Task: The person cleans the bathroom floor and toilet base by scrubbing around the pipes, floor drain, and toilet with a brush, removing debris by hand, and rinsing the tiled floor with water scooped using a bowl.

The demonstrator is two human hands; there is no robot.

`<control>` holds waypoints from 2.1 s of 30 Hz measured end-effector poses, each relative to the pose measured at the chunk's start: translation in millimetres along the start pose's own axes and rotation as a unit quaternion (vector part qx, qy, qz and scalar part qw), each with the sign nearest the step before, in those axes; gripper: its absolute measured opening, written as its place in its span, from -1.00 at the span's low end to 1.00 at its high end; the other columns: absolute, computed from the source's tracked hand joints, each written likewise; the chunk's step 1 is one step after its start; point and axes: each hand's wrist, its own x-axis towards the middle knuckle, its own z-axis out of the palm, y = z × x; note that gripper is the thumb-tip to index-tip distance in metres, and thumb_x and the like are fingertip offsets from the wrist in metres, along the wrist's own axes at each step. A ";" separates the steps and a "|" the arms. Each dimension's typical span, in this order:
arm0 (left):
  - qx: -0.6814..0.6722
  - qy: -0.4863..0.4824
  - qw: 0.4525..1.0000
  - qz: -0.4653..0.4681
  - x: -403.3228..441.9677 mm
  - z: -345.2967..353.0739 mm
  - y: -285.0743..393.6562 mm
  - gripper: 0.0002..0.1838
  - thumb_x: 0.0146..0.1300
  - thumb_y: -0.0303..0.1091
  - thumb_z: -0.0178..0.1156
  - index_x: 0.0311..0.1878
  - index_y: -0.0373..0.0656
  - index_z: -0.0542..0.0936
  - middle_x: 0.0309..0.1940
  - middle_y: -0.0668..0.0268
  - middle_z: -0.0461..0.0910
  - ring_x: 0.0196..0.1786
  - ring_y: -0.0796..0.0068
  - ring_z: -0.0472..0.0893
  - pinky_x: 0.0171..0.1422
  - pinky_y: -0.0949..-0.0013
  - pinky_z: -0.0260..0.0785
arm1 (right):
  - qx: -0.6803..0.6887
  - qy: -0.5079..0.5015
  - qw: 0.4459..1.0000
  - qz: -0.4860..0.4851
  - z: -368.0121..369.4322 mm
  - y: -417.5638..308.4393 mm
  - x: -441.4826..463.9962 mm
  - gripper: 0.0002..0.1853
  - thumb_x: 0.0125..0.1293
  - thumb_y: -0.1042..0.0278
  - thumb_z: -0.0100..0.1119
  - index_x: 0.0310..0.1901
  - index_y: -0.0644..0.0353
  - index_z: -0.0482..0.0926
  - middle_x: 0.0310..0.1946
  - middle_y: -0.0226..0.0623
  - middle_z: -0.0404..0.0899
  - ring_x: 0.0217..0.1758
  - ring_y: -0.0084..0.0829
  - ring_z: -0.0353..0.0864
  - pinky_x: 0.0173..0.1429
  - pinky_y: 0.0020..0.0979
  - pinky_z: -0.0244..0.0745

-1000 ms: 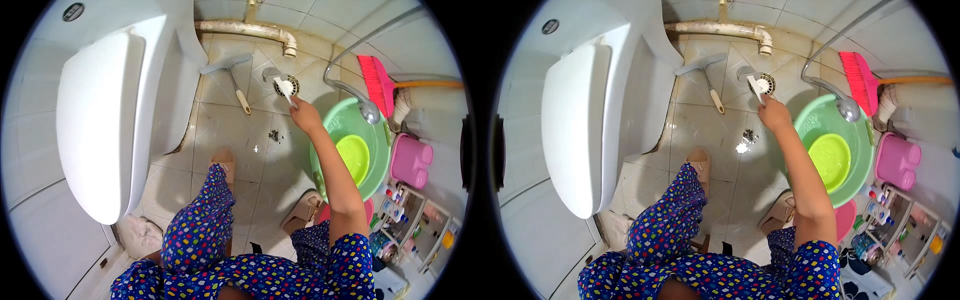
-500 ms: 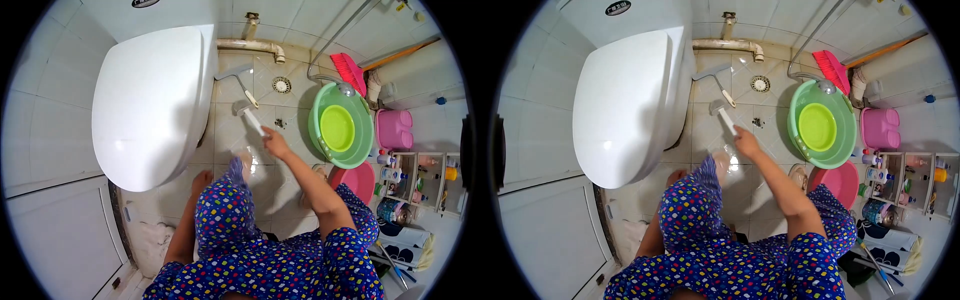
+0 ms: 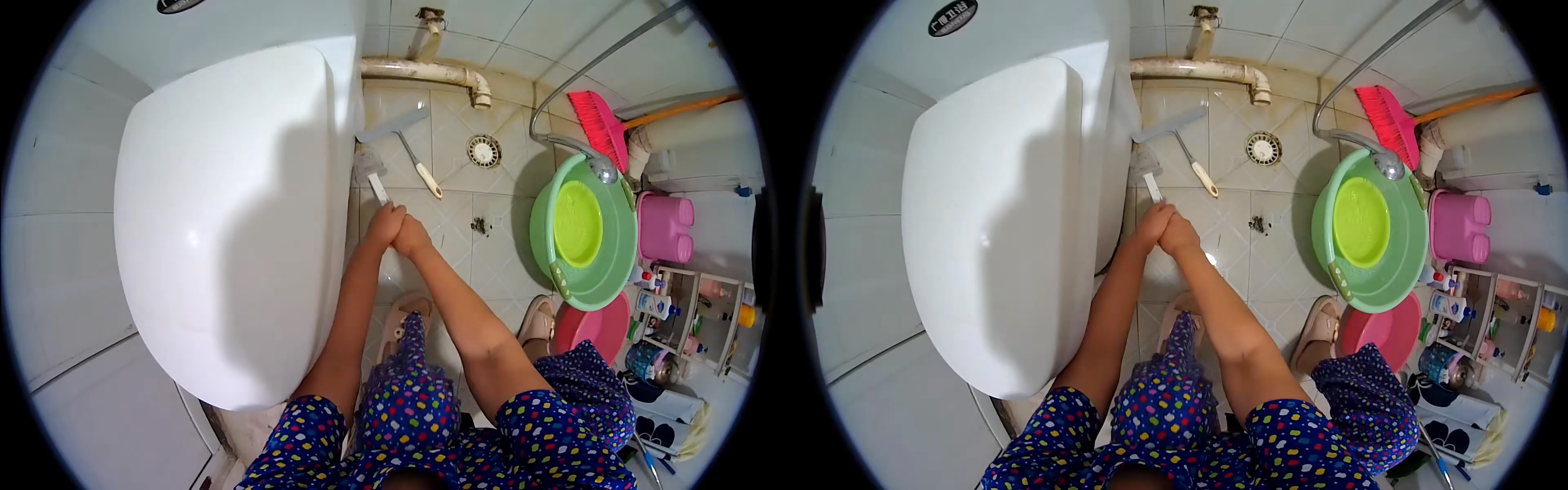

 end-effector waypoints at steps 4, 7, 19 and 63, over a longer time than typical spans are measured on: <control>0.210 -0.096 0.973 0.007 -86.6 30.1 -59.7 -0.37 0.22 0.14 -0.19 0.05 -0.27 0.39 -0.01 -0.14 0.45 0.07 -0.03 0.45 0.16 0.05 0.22 | 0.029 -0.080 0.987 -0.133 9.9 45.6 -89.7 -0.70 0.09 0.36 0.07 -0.12 0.22 0.49 -0.14 -0.01 0.55 0.04 -0.07 0.48 0.04 -0.17 0.41; 0.263 -0.110 0.949 -0.134 -157.5 52.8 -18.1 -0.30 0.22 0.14 -0.21 0.26 -0.23 0.23 -0.04 -0.12 0.48 0.03 -0.09 0.46 0.13 0.06 0.26 | -0.024 -0.069 0.994 -0.080 23.4 60.4 -140.0 -0.65 0.09 0.38 0.06 -0.04 0.18 0.44 -0.19 -0.01 0.56 -0.03 0.00 0.50 0.01 -0.14 0.42; 0.329 -0.120 0.936 0.028 -94.6 127.6 12.0 -0.41 0.27 0.09 -0.22 0.08 -0.25 0.39 -0.31 0.04 0.58 -0.33 0.06 0.57 -0.15 0.16 0.38 | -0.048 -0.024 0.996 0.070 -30.3 135.0 -126.4 -0.66 0.15 0.26 -0.03 -0.03 0.07 0.51 -0.25 0.02 0.57 -0.16 0.00 0.56 -0.08 -0.11 0.45; 0.295 0.161 0.941 0.044 -33.7 87.0 -50.0 -0.93 0.02 -0.32 0.18 -0.44 -0.08 0.56 -0.34 0.28 0.53 -0.25 0.21 0.55 -0.22 0.17 0.39 | 0.602 0.176 0.750 0.210 -55.1 174.4 -283.7 -0.54 0.37 0.32 -0.18 0.31 -0.05 0.16 -0.72 -0.57 0.16 -0.79 -0.69 0.03 -0.75 -0.64 -0.05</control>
